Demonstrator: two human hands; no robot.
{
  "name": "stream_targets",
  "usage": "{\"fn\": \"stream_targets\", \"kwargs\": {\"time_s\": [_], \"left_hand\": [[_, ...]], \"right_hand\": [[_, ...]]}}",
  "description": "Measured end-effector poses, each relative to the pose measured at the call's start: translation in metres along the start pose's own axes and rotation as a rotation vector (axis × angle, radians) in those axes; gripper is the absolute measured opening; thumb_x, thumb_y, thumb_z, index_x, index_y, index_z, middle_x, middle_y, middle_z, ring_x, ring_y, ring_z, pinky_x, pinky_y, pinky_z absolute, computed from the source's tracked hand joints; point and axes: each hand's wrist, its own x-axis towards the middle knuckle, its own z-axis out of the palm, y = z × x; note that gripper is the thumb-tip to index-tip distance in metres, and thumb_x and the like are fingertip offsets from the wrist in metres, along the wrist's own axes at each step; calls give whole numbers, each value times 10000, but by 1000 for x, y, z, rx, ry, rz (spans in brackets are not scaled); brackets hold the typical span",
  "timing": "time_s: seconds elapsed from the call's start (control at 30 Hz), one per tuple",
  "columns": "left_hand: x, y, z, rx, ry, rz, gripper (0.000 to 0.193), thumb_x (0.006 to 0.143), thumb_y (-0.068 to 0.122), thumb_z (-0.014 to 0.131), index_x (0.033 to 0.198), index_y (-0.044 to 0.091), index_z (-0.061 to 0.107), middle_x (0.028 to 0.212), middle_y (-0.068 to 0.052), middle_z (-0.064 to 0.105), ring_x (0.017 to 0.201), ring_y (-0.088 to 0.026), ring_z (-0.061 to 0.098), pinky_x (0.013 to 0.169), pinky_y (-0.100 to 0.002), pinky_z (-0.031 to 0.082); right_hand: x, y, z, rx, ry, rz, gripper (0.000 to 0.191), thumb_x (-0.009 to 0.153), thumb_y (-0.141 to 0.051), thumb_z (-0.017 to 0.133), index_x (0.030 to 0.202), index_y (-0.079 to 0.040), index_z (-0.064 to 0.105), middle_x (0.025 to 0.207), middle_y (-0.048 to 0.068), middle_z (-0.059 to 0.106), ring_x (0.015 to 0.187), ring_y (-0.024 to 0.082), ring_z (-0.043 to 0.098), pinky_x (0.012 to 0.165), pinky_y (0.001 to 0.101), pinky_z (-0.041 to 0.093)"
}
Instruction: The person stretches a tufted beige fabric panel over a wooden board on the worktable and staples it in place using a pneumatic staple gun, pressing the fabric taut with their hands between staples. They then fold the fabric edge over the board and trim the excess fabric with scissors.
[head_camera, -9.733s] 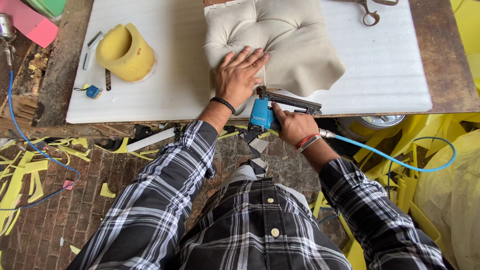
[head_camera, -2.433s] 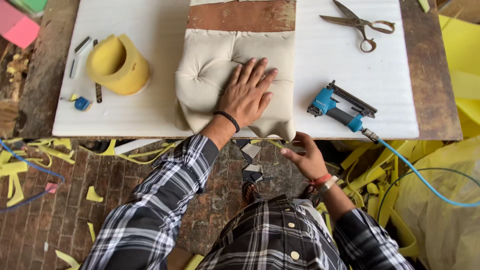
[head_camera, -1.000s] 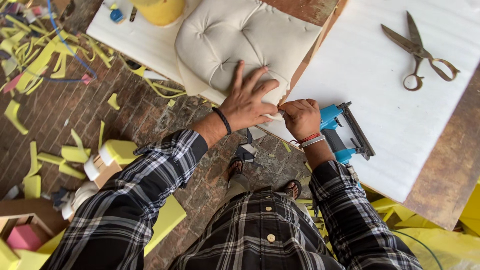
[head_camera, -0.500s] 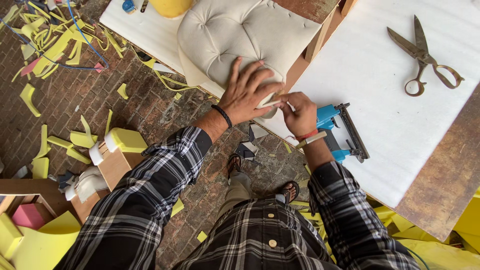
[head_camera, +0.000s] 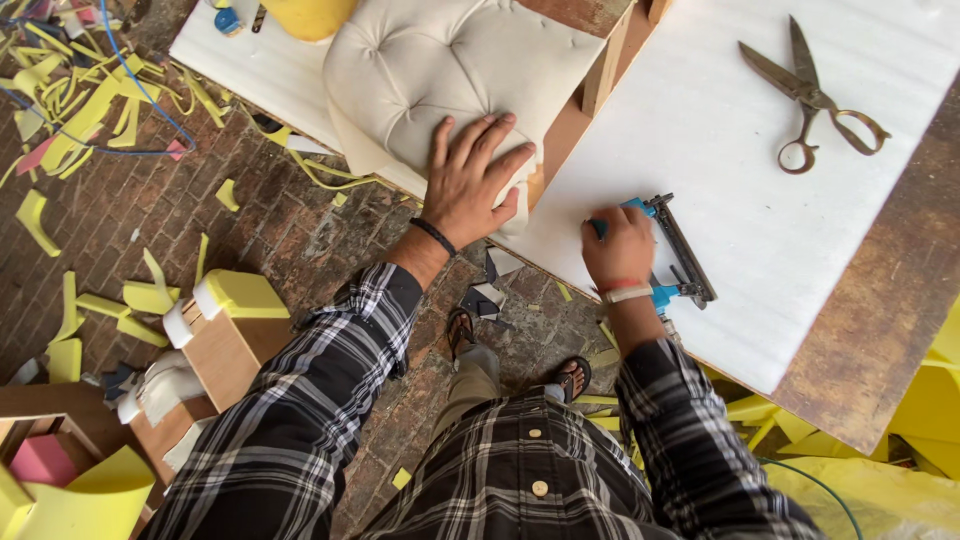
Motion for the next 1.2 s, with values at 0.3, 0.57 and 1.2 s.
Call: {"fn": "stream_targets", "kwargs": {"time_s": [0.3,0.57,1.2], "left_hand": [[-1,1,5,45,16,12,581,850,289,745,1413,224,613,1554,-112,456,1446,-300,406,1222,-646,178],[-3,2,3,33,-3,-1,587,853,285,743,1417,221,596,1554,-116,450,1442,-307,415,1229,-639,180],[-5,3,9,62,-20,23,604,877,275,733,1449,196,555,1574,-146,409,1457,-335,388,1229,-651,156]], "right_hand": [[-18,53,-14,-115,-374,422,791,771,-131,798,1414,-9,353,1043,260,682,989,439,674,910,481,560],[-52,-21,-32,1314,-433,807,248,826,-65,683,1049,45,675,660,60,575,521,196,558,485,362,499],[-59,-65,-8,1612,-315,891,287,824,-124,630,1060,34,672,606,28,521,498,166,527,482,347,481]]}}
